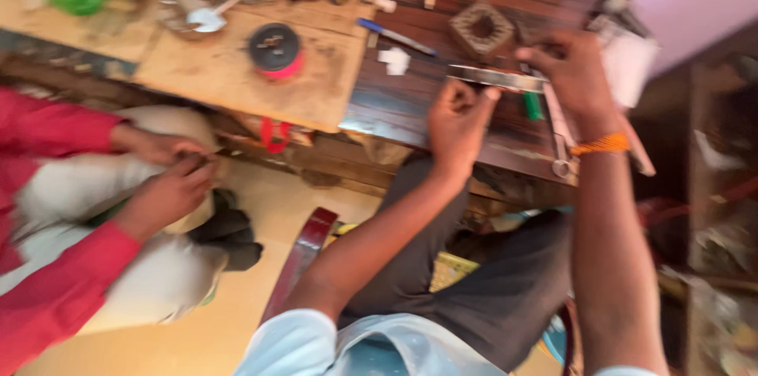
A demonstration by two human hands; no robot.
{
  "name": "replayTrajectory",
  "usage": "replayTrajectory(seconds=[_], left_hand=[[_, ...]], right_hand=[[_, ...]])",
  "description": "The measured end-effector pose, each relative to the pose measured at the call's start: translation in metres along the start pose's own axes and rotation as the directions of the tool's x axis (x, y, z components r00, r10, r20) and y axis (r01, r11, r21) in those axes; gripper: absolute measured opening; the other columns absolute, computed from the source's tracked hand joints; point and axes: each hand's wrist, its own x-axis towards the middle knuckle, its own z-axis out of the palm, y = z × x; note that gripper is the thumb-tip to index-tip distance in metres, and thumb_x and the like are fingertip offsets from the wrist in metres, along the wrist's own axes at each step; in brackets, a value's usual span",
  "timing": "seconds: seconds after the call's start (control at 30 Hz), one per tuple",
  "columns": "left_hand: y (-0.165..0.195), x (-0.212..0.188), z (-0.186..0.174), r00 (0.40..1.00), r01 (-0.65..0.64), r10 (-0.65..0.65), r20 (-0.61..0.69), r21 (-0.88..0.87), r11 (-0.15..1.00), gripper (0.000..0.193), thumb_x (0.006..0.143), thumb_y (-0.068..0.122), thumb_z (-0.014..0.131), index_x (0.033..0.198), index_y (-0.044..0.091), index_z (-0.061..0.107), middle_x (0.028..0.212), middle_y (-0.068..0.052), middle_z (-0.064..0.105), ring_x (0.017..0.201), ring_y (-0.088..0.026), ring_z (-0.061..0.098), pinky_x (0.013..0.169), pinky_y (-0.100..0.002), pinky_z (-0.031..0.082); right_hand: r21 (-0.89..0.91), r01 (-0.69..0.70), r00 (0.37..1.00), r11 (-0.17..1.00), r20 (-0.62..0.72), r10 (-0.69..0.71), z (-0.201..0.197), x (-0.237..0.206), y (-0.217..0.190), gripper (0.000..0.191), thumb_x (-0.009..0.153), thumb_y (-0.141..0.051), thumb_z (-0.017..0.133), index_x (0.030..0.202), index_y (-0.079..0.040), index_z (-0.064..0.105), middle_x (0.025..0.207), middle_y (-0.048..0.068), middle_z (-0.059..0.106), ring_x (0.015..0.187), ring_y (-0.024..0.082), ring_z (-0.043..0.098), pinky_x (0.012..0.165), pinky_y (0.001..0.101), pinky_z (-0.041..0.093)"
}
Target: The person sits at a workbench assembling an electric motor armature, pressing and fitting copper wire coils into the armature slots by hand and turning the armature to work on different sides. They handle the wound armature throughout and pick at the windings to seat the coils.
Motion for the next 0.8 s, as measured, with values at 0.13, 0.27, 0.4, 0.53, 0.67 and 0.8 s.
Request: replayTrajectory(seconds=[0.13, 0.27, 0.4, 0.53, 0.67, 0.8], left_hand=[[0.015, -0.002, 0.003, 0.990, -0.138, 0.139, -0.020, 0.031, 0.990, 0.030, 0.092, 0.022, 0.077, 0.101, 0.014, 0.050, 0.089, 0.008, 0.051, 0.079, -0.003, 0.052, 0.067, -0.022, 0.045], [0.022, -0.004, -0.010, 0.933, -0.338, 0.319, 0.165, 0.704, 0.625, 0.045, 0.095, 0.026, 0.078, 0.133, 0.019, 0.056, 0.097, 0.001, 0.073, 0.073, -0.015, 0.065, 0.065, -0.029, 0.050], [0.029, 0.005, -0.018, 0.743, -0.622, 0.480, 0.465, 0.745, 0.242, 0.045, 0.098, 0.026, 0.081, 0.133, 0.028, 0.052, 0.108, 0.002, 0.067, 0.093, -0.019, 0.064, 0.073, -0.032, 0.054], [0.040, 0.039, -0.026, 0.539, -0.784, 0.552, 0.637, 0.619, 0.051, 0.063, 0.076, 0.026, 0.079, 0.131, 0.027, 0.048, 0.114, -0.006, 0.066, 0.100, -0.026, 0.058, 0.082, -0.041, 0.050], [0.045, 0.074, -0.040, 0.389, -0.917, 0.270, 0.881, 0.344, 0.201, 0.072, 0.094, 0.018, 0.081, 0.154, 0.025, 0.043, 0.121, 0.006, 0.066, 0.112, -0.021, 0.062, 0.098, -0.042, 0.051], [0.042, 0.084, -0.048, 0.431, -0.829, 0.217, 0.876, 0.290, 0.477, 0.081, 0.097, 0.013, 0.084, 0.160, 0.028, 0.036, 0.144, 0.004, 0.059, 0.120, -0.018, 0.063, 0.106, -0.038, 0.056]], right_hand=[[0.234, -0.021, 1.000, 0.972, 0.002, 0.022, 0.004, -0.003, 0.008, 0.014, 0.099, -0.004, 0.075, 0.111, 0.002, 0.075, 0.102, 0.004, 0.073, 0.089, 0.009, 0.065, 0.081, 0.0247, 0.050], [0.422, -0.049, 0.999, 0.905, 0.037, 0.037, 0.012, -0.003, 0.017, 0.013, 0.101, 0.000, 0.073, 0.113, 0.002, 0.075, 0.104, 0.005, 0.075, 0.091, 0.011, 0.068, 0.084, 0.0245, 0.054], [0.251, -0.037, 0.999, 0.967, 0.002, 0.037, 0.007, -0.006, 0.024, 0.014, 0.099, 0.003, 0.073, 0.113, 0.005, 0.076, 0.103, 0.008, 0.075, 0.092, 0.010, 0.069, 0.085, 0.0220, 0.054], [0.373, -0.078, 0.996, 0.924, 0.001, 0.084, 0.002, -0.009, 0.024, 0.016, 0.096, 0.003, 0.074, 0.112, 0.004, 0.075, 0.100, 0.008, 0.076, 0.088, 0.008, 0.070, 0.081, 0.0194, 0.055], [0.308, -0.124, 0.988, 0.943, -0.052, 0.146, -0.005, -0.014, 0.018, 0.011, 0.098, 0.000, 0.076, 0.108, 0.004, 0.076, 0.094, 0.006, 0.075, 0.081, 0.005, 0.065, 0.071, 0.0188, 0.050], [0.302, -0.175, 0.974, 0.937, -0.084, 0.209, -0.014, -0.025, 0.003, 0.009, 0.100, -0.002, 0.078, 0.105, 0.004, 0.076, 0.086, 0.004, 0.070, 0.070, 0.005, 0.058, 0.061, 0.0203, 0.042]])
